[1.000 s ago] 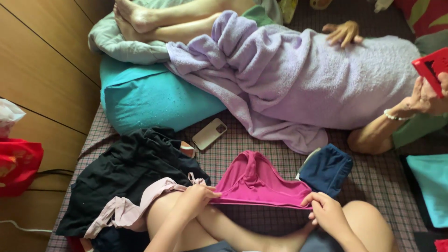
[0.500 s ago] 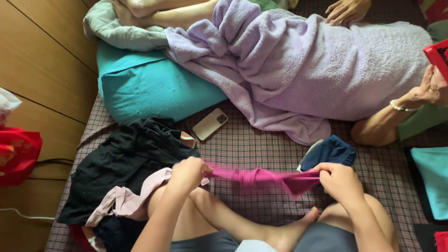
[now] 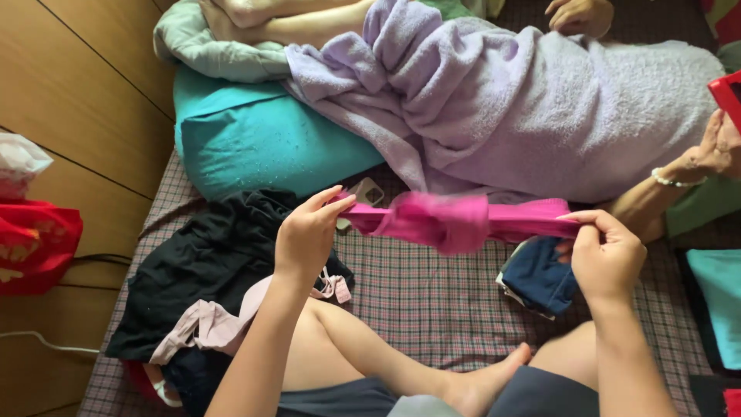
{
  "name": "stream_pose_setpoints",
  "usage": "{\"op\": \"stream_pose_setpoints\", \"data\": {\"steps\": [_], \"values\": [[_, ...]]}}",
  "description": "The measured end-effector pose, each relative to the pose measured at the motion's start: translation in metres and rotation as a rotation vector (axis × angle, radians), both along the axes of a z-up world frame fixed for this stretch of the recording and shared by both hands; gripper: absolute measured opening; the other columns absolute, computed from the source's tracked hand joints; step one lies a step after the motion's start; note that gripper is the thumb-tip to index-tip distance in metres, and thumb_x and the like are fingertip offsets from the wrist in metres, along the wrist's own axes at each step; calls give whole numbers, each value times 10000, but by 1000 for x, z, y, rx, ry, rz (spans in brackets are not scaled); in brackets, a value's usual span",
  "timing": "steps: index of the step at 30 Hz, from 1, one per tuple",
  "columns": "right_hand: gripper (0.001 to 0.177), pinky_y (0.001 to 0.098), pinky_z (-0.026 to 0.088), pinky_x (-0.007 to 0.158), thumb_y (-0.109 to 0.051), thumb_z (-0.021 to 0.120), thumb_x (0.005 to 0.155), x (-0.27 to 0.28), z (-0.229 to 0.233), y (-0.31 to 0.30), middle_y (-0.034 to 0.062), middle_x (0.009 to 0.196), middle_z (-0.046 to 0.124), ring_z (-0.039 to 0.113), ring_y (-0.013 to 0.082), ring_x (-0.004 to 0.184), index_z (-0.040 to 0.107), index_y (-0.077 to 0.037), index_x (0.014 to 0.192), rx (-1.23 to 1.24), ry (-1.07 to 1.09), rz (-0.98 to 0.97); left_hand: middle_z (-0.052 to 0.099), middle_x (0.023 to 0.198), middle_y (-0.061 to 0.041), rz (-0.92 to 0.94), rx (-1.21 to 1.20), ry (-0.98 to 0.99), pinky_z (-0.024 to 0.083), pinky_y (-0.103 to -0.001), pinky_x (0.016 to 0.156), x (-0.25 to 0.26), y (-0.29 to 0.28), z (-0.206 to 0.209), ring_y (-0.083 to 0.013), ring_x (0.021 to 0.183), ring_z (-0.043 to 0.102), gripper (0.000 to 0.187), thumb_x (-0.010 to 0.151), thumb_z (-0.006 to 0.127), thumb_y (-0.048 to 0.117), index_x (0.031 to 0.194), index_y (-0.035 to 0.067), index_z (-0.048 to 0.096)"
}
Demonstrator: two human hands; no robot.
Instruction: Fold laundry, including underwear and bras, on a bed.
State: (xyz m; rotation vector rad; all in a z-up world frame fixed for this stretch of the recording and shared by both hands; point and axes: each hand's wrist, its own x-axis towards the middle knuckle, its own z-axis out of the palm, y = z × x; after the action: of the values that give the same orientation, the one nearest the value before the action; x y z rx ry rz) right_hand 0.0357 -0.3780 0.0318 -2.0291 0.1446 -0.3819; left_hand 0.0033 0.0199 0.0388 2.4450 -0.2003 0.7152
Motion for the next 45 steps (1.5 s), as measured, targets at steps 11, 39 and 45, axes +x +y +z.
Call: {"op": "stream_pose_setpoints", "data": {"steps": [11,39,45], "values": [[326,262,579,562,32,428,1002,18,-36,-17,49,864,719,679,98,653,739,-62,984,242,37,68,697,1092,-116,192,-90,215,564,-439,734,-4,-15,3,-354,863,706,342,917,677,123,1257,156,694],[338,486,527,836,-313,609,939,61,-172,11,168,1229,598,621,368,1046,640,-112,1209,-924,312,387,707,1114,-209,-152,-197,959,563,-383,862,71,-4,-195,-321,966,707,685,870,602,-22,1509,160,438],[725,540,425,1066,-315,687,756,-11,-163,85,190,1450,486,516,394,1282,486,-118,1423,-841,72,461,474,1474,-280,-170,-105,261,320,-549,1231,-9,-107,-178,-454,1426,417,726,773,663,92,1455,-18,439]]}}
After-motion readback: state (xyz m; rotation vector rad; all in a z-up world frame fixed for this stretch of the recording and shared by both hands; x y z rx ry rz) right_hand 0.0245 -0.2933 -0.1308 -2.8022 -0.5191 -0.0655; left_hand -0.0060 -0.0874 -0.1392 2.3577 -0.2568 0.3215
